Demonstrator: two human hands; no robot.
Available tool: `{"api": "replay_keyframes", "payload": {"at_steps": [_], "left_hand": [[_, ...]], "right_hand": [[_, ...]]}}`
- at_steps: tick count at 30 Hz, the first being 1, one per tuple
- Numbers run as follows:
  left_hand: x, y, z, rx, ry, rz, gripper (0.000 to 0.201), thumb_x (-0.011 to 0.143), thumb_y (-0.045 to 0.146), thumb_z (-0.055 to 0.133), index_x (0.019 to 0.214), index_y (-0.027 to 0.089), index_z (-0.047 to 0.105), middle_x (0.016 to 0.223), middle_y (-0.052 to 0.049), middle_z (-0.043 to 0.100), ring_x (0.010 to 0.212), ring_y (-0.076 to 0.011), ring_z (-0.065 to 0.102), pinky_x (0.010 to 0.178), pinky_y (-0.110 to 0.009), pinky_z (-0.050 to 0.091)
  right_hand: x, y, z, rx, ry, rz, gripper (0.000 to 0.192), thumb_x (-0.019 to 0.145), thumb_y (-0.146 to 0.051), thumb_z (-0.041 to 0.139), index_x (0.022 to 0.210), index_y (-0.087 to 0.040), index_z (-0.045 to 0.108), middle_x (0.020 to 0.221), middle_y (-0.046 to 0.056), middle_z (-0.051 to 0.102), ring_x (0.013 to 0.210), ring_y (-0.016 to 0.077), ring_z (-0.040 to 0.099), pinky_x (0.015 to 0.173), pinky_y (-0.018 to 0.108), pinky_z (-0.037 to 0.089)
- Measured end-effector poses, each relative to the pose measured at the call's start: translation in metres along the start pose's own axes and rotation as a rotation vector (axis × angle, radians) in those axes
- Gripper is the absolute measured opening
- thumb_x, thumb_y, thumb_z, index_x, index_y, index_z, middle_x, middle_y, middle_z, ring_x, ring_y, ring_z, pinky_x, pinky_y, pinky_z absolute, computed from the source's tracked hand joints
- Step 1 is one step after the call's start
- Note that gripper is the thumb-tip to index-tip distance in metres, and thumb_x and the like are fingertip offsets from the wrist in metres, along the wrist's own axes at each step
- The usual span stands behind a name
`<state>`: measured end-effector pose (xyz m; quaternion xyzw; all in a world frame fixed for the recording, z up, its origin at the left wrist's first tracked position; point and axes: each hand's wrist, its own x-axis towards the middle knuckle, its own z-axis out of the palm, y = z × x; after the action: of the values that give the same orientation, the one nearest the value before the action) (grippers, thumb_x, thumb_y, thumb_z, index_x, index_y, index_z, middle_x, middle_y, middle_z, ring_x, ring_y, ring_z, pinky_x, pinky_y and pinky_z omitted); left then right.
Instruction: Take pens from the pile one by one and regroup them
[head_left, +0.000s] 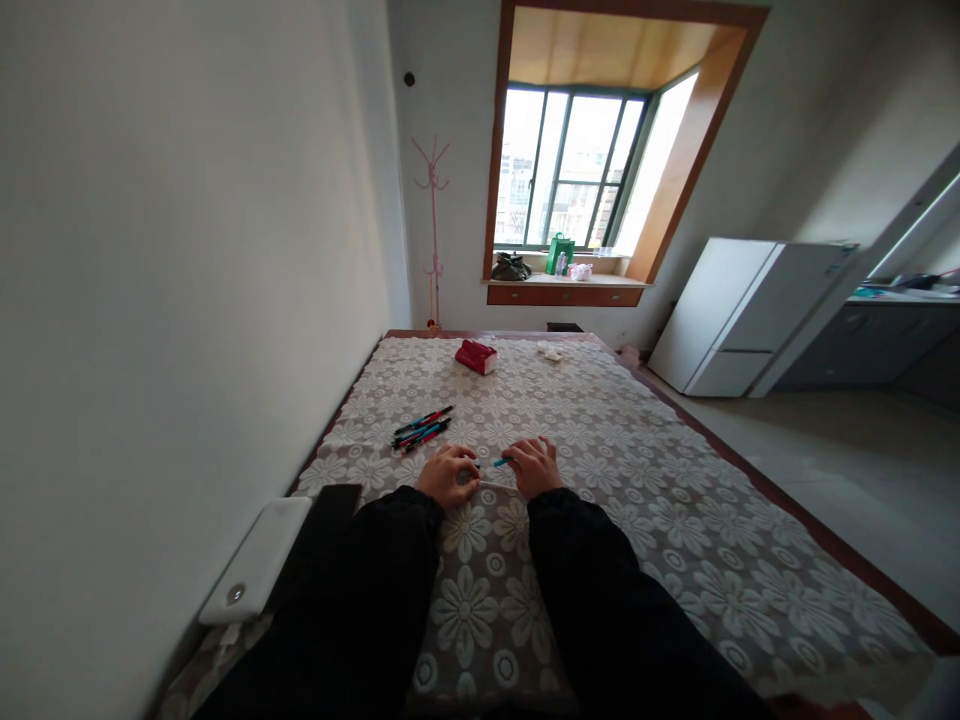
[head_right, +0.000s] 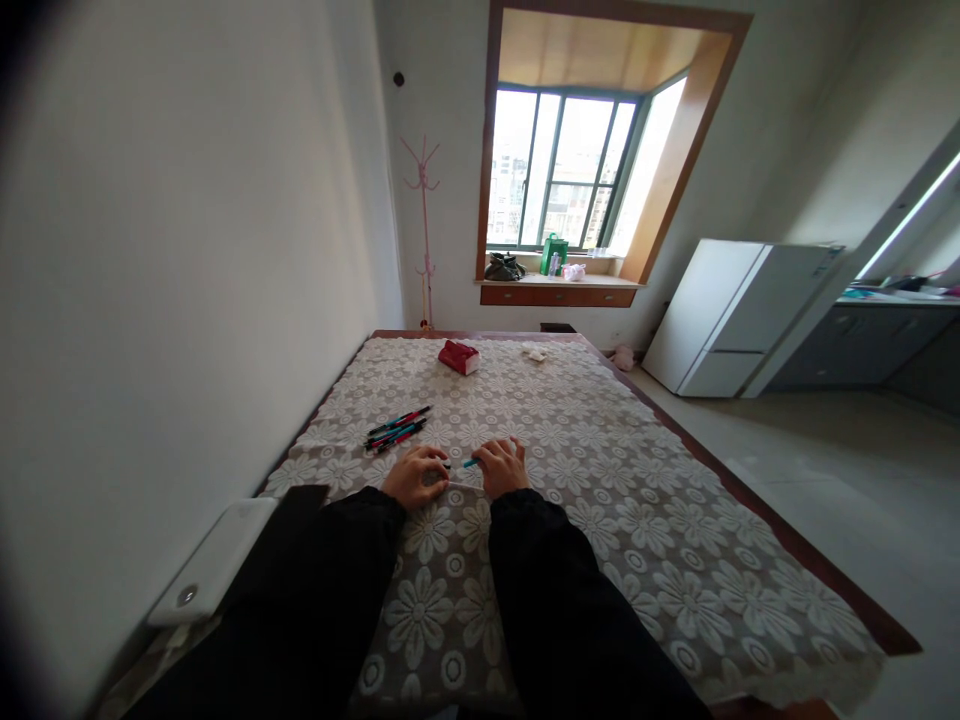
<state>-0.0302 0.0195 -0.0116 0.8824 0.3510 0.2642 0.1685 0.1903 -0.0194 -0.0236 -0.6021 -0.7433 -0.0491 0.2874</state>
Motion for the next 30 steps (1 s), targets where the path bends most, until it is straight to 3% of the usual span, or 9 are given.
{"api": "replay_keyframes", "payload": {"at_steps": [6,14,17,21,24,30], "left_hand": [[0.001,0.001,0.000,0.012,-0.009,-0.014,0.009,0.074,0.029,0.065,0.078,0.025,0.071,0.108,-0.003,0.064,0.107,-0.0212,0.054,0.097,-0.035,0.039],[0.001,0.003,-0.001,0.011,-0.009,-0.032,0.011,0.076,0.032,0.064,0.078,0.024,0.072,0.107,-0.003,0.065,0.106,-0.0216,0.054,0.098,-0.036,0.039],[0.001,0.002,-0.001,0.008,-0.005,-0.025,0.010,0.076,0.032,0.064,0.079,0.025,0.072,0.106,-0.002,0.065,0.105,-0.0210,0.054,0.096,-0.035,0.039],[0.001,0.000,-0.001,0.014,0.006,-0.017,0.011,0.077,0.032,0.064,0.080,0.025,0.072,0.103,-0.002,0.065,0.102,-0.0202,0.055,0.095,-0.035,0.040],[0.001,0.000,0.000,0.012,0.015,-0.020,0.012,0.077,0.032,0.064,0.080,0.025,0.072,0.102,-0.003,0.066,0.100,-0.0197,0.056,0.094,-0.034,0.040],[0.001,0.000,-0.001,0.000,0.018,-0.037,0.012,0.076,0.032,0.064,0.080,0.025,0.072,0.104,-0.003,0.066,0.103,-0.0211,0.055,0.095,-0.035,0.040]], "right_hand": [[0.000,-0.003,-0.001,-0.006,0.015,-0.050,0.022,0.083,-0.011,0.053,0.089,-0.028,0.066,0.098,0.001,0.065,0.106,0.0188,0.050,0.108,0.043,0.007],[-0.001,0.000,-0.003,-0.026,0.022,0.063,0.026,0.081,-0.010,0.051,0.090,-0.028,0.067,0.100,0.004,0.065,0.108,0.0234,0.048,0.107,0.050,0.006],[0.000,-0.001,-0.004,0.007,0.048,0.098,0.022,0.083,-0.014,0.050,0.091,-0.027,0.066,0.099,0.004,0.065,0.103,0.0223,0.050,0.106,0.047,0.012],[0.001,-0.008,-0.008,0.113,-0.026,-0.042,0.017,0.083,-0.020,0.052,0.093,-0.025,0.065,0.095,0.003,0.066,0.098,0.0192,0.053,0.101,0.038,0.023],[-0.001,-0.013,-0.010,0.144,-0.107,-0.150,0.016,0.080,-0.019,0.054,0.089,-0.025,0.066,0.091,0.002,0.066,0.097,0.0185,0.053,0.100,0.037,0.023],[-0.002,-0.015,-0.011,0.144,-0.177,-0.191,0.014,0.077,-0.026,0.061,0.088,-0.027,0.068,0.091,0.001,0.064,0.097,0.0192,0.053,0.097,0.037,0.026]]}}
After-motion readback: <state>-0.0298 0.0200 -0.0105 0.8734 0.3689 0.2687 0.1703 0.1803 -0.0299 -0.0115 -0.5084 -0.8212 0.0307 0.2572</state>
